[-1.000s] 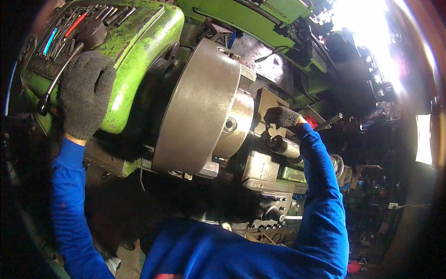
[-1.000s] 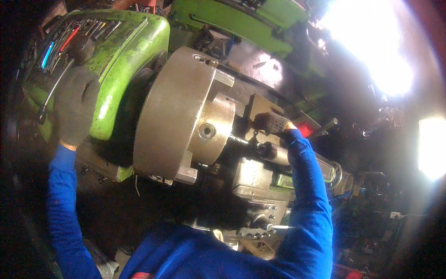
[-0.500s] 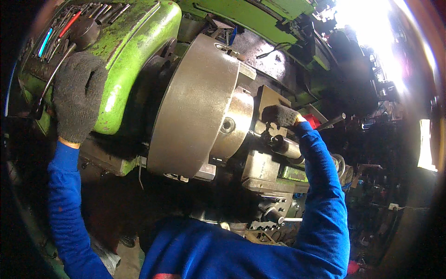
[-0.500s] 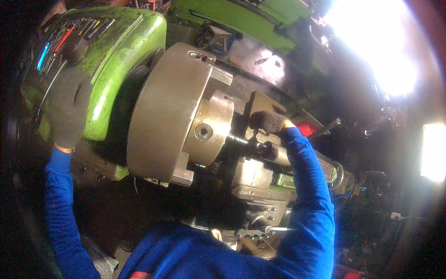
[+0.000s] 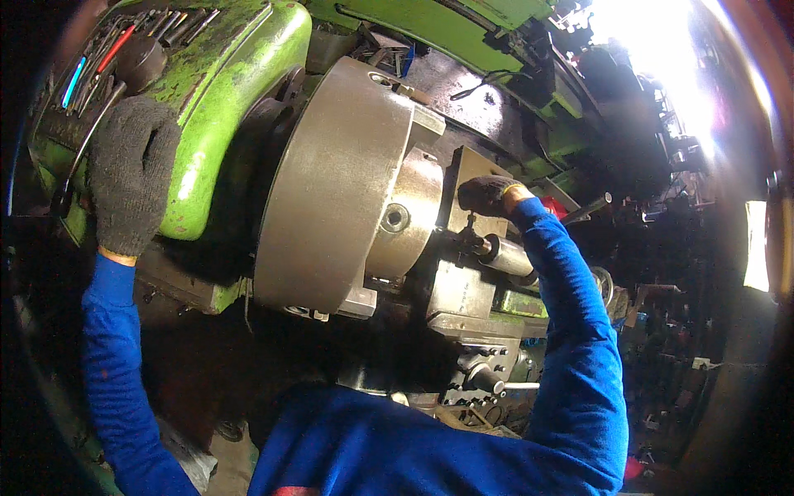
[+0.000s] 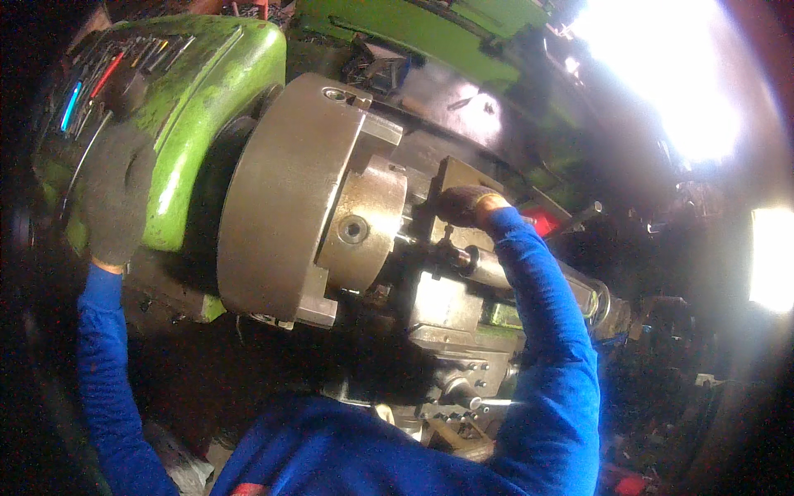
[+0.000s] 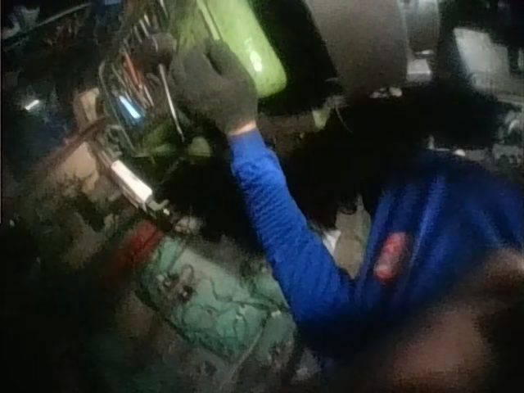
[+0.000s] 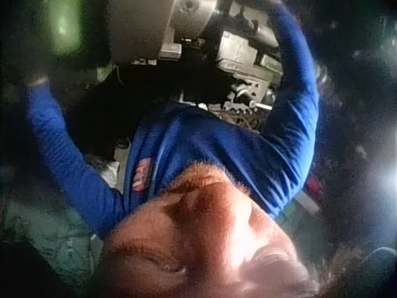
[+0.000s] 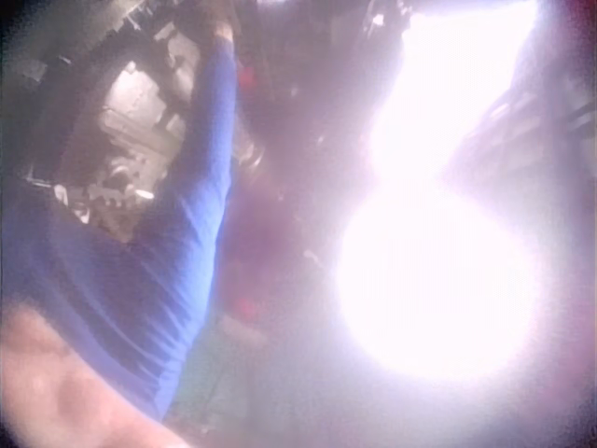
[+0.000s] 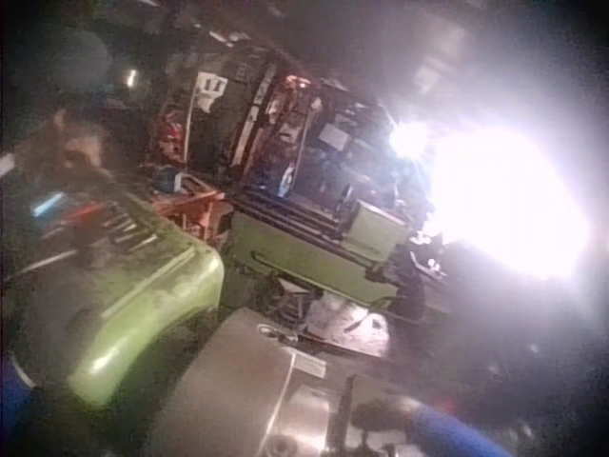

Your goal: The person operates a metal lathe, adjusting the chuck and tool post while the workpiece rotates. They use both hands to manipulate the machine controls and tooling, maintaining close contact with the rotating assembly throughout the clip.

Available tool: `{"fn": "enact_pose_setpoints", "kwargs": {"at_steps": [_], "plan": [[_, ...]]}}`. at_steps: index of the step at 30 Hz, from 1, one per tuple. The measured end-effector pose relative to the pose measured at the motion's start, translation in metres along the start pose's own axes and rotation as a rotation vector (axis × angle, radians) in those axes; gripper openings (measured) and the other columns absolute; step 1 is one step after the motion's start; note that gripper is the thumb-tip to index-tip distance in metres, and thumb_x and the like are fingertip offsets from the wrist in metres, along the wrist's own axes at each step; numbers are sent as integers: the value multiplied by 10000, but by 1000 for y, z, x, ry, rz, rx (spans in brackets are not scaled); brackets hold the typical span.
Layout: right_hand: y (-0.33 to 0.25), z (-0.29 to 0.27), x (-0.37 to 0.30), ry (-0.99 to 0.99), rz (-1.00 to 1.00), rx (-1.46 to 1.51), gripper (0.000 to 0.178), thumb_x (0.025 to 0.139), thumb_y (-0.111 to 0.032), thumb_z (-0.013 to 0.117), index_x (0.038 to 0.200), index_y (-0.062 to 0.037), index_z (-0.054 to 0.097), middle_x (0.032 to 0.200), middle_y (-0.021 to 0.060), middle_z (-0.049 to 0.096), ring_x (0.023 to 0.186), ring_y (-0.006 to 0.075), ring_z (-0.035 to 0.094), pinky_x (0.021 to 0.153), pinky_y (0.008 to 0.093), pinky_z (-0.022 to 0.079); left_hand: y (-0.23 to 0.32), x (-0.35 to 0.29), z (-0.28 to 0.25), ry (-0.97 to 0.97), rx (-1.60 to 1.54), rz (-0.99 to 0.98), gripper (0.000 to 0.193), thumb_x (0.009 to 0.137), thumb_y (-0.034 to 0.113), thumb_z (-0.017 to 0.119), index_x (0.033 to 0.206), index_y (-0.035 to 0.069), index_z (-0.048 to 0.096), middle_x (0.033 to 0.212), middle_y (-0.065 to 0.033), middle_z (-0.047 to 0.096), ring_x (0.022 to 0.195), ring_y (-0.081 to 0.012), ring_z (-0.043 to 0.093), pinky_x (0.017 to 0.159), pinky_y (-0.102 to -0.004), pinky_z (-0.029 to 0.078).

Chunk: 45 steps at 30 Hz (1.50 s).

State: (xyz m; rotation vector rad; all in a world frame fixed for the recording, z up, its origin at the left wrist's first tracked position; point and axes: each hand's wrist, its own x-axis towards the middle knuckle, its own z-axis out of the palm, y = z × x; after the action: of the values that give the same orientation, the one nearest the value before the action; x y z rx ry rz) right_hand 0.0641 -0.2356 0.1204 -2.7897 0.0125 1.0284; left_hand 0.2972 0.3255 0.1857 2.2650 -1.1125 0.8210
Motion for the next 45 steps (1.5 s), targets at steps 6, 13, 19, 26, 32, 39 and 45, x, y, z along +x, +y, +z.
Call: {"fn": "enact_pose_setpoints", "kwargs": {"at_steps": [6,13,19,26,32,39,45], "plan": [[-4,10,24,-291,217,-358,293,1057,-257,631,1228,-95,805,1307,96,807,1131,304,773,960,427,607,6,4,1,-16,-45,-16,121,1025,102,749,1118,27,731,1136,-176,726,1110,-404,693,1014,-505,553],[-44,-11,23,-164,283,-305,322,1051,-285,620,1234,-97,807,1295,117,806,1127,314,773,948,431,600,4,2,-4,2,-9,-26,143,995,104,745,1099,7,741,1138,-195,740,1076,-419,697,971,-492,554],[36,29,21,-64,95,7,300,1070,-301,609,1208,-101,784,1203,155,794,1097,353,738,1004,441,572,5,4,-2,-41,25,-12,144,1024,128,750,1137,40,740,1167,-174,731,1134,-403,692,1027,-508,547],[13,25,0,232,-217,13,298,1085,-215,637,1309,-104,799,1196,136,828,1047,318,791,914,404,607,-1,-1,-1,-4,-4,-9,153,1024,124,755,1151,38,753,1186,-177,740,1153,-403,694,1048,-513,544],[-6,13,-6,127,-135,90,354,1086,-183,607,1395,-130,770,1317,151,799,1155,334,774,988,412,603,1,4,-1,-12,16,5,132,1026,118,753,1125,32,746,1150,-174,735,1123,-402,700,1029,-508,550],[24,25,-9,137,-100,-5,396,1048,-154,588,1409,-110,744,1325,159,780,1192,345,754,1013,431,592,5,4,0,13,-23,15,120,1016,87,729,1111,14,723,1117,-186,727,1054,-414,690,955,-482,550],[7,1,-32,80,61,137,287,1005,-134,612,1237,-60,763,1147,141,791,1025,336,752,911,432,583,3,1,-2,-3,-21,-4,121,1032,113,750,1123,35,730,1139,-177,722,1098,-404,695,998,-498,559]]}}
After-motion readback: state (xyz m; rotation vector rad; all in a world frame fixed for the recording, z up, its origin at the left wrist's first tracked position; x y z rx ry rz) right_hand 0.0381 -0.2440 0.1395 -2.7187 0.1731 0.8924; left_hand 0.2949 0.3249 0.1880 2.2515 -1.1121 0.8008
